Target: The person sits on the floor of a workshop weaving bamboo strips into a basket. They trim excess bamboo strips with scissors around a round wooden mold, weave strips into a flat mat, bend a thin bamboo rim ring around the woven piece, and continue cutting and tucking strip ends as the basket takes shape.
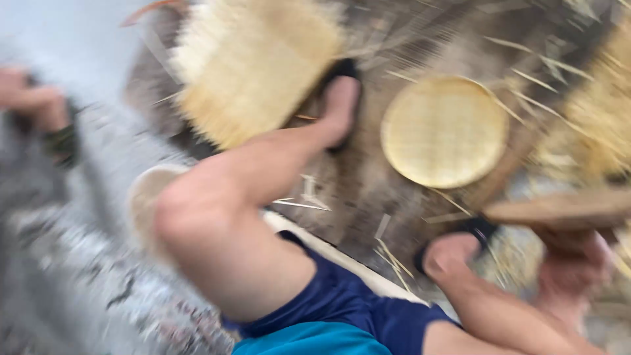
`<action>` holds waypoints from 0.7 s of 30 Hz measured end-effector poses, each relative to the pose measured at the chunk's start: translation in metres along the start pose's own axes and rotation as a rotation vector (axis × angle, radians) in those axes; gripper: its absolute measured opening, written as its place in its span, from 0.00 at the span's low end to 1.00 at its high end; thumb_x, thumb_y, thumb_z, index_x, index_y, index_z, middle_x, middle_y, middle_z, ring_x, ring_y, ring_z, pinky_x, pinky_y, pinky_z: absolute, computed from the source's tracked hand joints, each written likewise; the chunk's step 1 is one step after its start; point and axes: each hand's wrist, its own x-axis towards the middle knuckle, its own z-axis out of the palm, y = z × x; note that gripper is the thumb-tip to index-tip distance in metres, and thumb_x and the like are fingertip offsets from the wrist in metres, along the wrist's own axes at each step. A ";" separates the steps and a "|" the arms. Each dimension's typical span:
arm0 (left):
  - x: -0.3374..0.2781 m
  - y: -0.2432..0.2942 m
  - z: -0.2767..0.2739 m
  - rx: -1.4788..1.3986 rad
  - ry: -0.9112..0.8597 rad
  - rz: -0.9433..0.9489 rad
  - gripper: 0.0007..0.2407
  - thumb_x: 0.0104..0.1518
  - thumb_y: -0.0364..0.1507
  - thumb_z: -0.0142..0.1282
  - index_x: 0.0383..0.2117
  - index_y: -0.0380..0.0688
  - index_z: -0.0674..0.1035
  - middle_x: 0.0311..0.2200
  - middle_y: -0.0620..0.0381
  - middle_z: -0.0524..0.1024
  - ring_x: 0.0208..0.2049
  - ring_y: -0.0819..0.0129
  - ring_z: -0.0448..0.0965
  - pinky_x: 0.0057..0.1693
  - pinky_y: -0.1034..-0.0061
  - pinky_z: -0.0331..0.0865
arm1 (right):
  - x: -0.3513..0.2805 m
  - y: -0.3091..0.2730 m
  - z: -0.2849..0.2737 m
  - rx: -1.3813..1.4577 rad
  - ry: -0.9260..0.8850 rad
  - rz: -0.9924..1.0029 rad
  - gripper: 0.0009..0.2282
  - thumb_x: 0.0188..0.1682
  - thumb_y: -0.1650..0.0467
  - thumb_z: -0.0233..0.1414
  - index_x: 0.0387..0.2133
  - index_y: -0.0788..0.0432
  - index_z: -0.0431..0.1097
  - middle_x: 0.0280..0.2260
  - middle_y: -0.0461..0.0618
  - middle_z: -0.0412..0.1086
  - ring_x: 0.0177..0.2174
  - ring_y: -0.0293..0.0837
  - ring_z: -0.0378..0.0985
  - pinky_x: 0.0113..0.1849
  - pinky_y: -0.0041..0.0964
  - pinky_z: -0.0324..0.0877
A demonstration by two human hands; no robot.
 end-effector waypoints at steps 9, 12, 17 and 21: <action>0.098 0.066 0.036 0.030 -0.043 0.240 0.37 0.55 0.60 0.44 0.65 0.47 0.65 0.60 0.48 0.66 0.61 0.55 0.64 0.62 0.59 0.61 | 0.018 -0.009 -0.035 0.072 0.006 -0.097 0.51 0.33 0.42 0.63 0.71 0.44 0.50 0.70 0.47 0.54 0.71 0.55 0.57 0.69 0.70 0.57; 0.132 0.060 0.040 -0.040 0.031 0.281 0.35 0.56 0.58 0.44 0.65 0.47 0.64 0.60 0.49 0.65 0.61 0.57 0.64 0.62 0.60 0.60 | 0.028 -0.005 -0.068 0.057 -0.032 -0.149 0.48 0.37 0.43 0.61 0.71 0.42 0.49 0.70 0.46 0.54 0.66 0.53 0.54 0.67 0.71 0.53; 0.196 0.034 0.050 -0.154 0.160 0.327 0.33 0.58 0.54 0.45 0.64 0.46 0.63 0.60 0.51 0.64 0.61 0.60 0.63 0.63 0.62 0.58 | 0.025 0.006 -0.108 0.122 0.025 -0.191 0.42 0.50 0.44 0.52 0.73 0.49 0.47 0.68 0.50 0.53 0.69 0.54 0.53 0.68 0.63 0.48; 0.242 0.030 0.070 -0.227 0.227 0.405 0.31 0.59 0.52 0.45 0.64 0.46 0.62 0.59 0.53 0.64 0.60 0.62 0.62 0.64 0.63 0.56 | 0.025 0.001 -0.128 0.234 0.173 -0.155 0.40 0.50 0.46 0.47 0.73 0.48 0.44 0.69 0.56 0.54 0.71 0.58 0.55 0.67 0.69 0.53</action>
